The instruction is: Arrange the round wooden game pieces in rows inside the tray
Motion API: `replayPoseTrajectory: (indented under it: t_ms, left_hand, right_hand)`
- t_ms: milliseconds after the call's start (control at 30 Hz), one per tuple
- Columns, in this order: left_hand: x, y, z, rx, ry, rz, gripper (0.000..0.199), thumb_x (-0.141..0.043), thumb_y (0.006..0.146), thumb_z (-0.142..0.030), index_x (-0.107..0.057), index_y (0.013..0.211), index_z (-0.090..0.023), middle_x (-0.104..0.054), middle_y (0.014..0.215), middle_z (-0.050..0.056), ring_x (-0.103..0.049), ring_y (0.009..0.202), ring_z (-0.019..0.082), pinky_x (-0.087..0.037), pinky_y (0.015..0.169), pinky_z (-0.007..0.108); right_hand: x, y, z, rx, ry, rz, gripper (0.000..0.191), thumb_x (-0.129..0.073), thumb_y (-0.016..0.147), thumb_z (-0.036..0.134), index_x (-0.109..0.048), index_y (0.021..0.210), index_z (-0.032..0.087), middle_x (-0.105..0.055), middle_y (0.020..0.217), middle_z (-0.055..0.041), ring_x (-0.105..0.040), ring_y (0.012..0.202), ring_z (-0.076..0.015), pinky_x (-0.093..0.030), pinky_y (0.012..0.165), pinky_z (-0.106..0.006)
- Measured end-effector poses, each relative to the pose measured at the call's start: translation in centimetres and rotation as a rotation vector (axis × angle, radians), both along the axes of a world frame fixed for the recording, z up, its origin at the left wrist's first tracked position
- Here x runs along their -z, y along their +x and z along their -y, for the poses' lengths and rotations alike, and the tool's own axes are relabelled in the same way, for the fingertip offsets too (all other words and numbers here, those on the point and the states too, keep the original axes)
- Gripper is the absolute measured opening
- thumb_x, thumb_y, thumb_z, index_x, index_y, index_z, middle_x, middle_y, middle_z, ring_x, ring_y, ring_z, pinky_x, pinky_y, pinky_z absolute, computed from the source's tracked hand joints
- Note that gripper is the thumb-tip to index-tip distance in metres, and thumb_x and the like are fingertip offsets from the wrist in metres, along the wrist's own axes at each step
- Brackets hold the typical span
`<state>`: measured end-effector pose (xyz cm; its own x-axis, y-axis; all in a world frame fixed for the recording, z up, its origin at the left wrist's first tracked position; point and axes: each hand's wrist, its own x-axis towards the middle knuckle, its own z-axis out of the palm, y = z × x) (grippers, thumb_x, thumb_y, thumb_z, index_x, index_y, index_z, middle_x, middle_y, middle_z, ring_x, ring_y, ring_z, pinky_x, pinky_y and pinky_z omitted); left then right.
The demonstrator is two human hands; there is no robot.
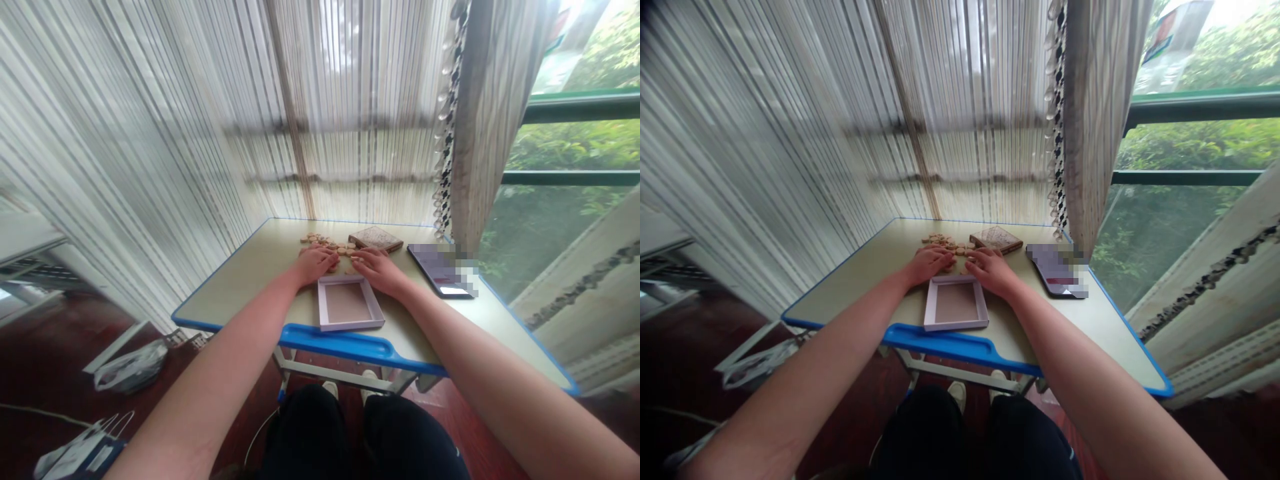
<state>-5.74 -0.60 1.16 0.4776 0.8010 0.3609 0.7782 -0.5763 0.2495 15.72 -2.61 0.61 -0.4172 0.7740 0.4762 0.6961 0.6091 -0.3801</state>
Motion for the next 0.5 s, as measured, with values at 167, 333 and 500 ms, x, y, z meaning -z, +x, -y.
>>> replayPoseTrajectory:
  t_ms: [167, 333, 500]
  left_hand:
    - [0.0, -0.1, 0.1, -0.011, -0.012, 0.002, 0.053, -0.021, 0.088, -0.05, -0.07, 0.088, -0.031, -0.065, 0.107, -0.005, -0.05, 0.107, 0.015, -0.031, 0.099, 0.032]
    - [-0.3, 0.0, 0.4, -0.053, -0.031, -0.005, 0.051, -0.023, 0.087, -0.053, -0.07, 0.09, -0.031, -0.064, 0.108, -0.004, -0.048, 0.11, 0.018, -0.03, 0.1, 0.034]
    - [-0.6, 0.1, 0.8, -0.071, -0.032, -0.015, 0.05, -0.024, 0.087, -0.053, -0.069, 0.09, -0.031, -0.064, 0.108, -0.002, -0.048, 0.109, 0.02, -0.031, 0.098, 0.037]
  right_hand:
    - [-0.9, -0.2, 1.0, -0.229, 0.005, 0.091, 0.035, -0.042, 0.085, 0.045, -0.068, 0.098, 0.025, -0.063, 0.104, -0.0056, -0.051, 0.102, -0.021, -0.034, 0.094, -0.038]
    - [-0.9, -0.3, 1.1, -0.24, 0.008, 0.143, 0.037, -0.044, 0.084, 0.048, -0.07, 0.096, 0.025, -0.062, 0.106, -0.0066, -0.051, 0.101, -0.0224, -0.034, 0.093, -0.04]
    - [-1.1, -0.3, 1.3, -0.202, 0.001, 0.138, 0.04, -0.044, 0.083, 0.049, -0.067, 0.103, 0.023, -0.062, 0.107, -0.0074, -0.05, 0.103, -0.0234, -0.035, 0.094, -0.04]
